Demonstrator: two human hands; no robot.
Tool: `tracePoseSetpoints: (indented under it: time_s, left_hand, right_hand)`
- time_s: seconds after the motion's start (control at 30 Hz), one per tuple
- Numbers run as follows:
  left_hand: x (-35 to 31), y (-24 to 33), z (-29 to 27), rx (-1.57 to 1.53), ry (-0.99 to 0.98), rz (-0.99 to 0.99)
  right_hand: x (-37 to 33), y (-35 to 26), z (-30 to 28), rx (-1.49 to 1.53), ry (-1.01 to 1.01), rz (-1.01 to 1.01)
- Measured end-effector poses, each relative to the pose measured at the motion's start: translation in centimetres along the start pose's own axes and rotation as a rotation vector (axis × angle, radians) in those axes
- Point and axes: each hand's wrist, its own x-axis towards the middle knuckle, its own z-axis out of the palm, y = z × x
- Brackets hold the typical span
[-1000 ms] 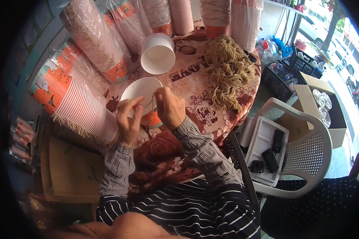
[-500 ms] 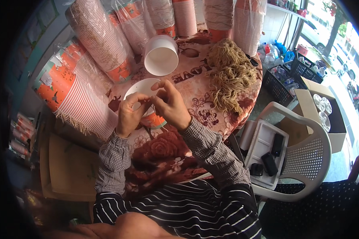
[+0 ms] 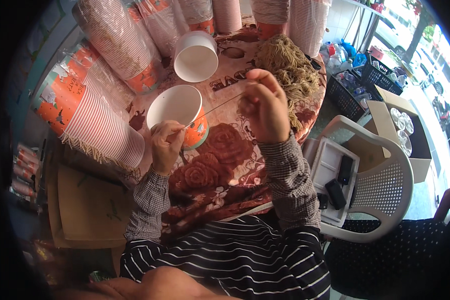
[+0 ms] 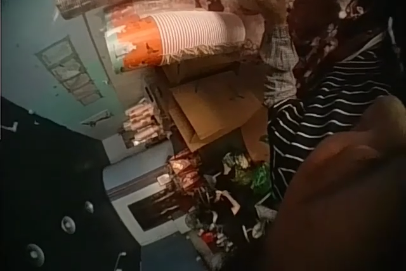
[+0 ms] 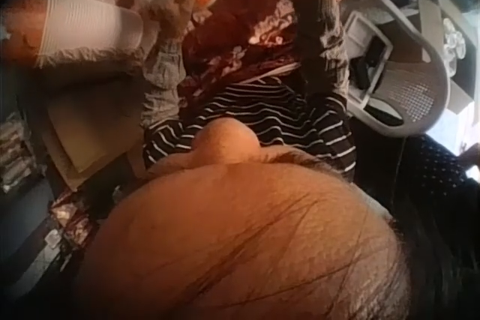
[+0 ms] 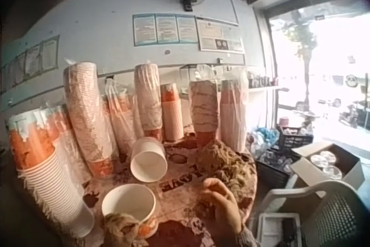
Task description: Threading cord through paper buckets to make handles.
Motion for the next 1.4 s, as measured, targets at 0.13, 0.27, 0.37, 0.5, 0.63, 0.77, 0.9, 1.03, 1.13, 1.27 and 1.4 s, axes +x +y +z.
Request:
tracePoseSetpoints:
  time_s: [0.13,0.27,0.37,0.5,0.63,0.77,0.9,1.03,1.13,1.27,1.4]
  left_hand:
    - [-0.2,0.2,0.4,0.045,-0.013,0.015]
    - [-0.1,0.7,0.9,0.09,-0.032,0.071]
    - [-0.2,0.9,1.1,0.114,-0.037,0.073]
    - [-0.7,1.3,1.0,0.131,-0.037,0.076]
    - [-0.9,0.4,-0.8,0.089,-0.152,0.124]
    - [0.6,-3.6,-6.1,0.175,-0.277,0.333]
    - [1.0,-1.7,-8.7,0.007,0.102,-0.094]
    - [-0.3,4.4,-7.8,-0.47,0.058,-0.316]
    - [-2.0,6.8,-4.9,-1.012,0.006,-0.309]
    - [-3.5,8.0,-4.6,-1.129,-0.107,-0.537]
    - [-5.5,6.1,-5.9,-0.943,-0.199,-0.545]
  right_hand:
    - [-1.5,-2.5,-1.8,-0.001,-0.02,-0.101]
    - [-3.0,-3.0,-1.6,-0.026,-0.028,-0.158]
    - [-3.6,-3.0,-1.0,-0.01,-0.015,-0.164]
    - [-4.2,-3.0,0.4,0.02,-0.054,-0.196]
    - [-4.3,-3.3,1.2,0.18,-0.134,0.032]
    - [-4.6,-4.0,3.0,0.384,-0.384,0.052]
    - [-4.0,-1.9,5.1,0.181,-0.542,0.018]
    - [-3.9,1.2,7.0,0.146,-0.514,0.133]
    - [-5.1,4.1,7.5,0.105,-0.481,0.223]
    - [-6.7,4.6,6.4,-0.006,-0.396,0.285]
    - [-7.6,5.5,4.1,-0.03,-0.322,0.263]
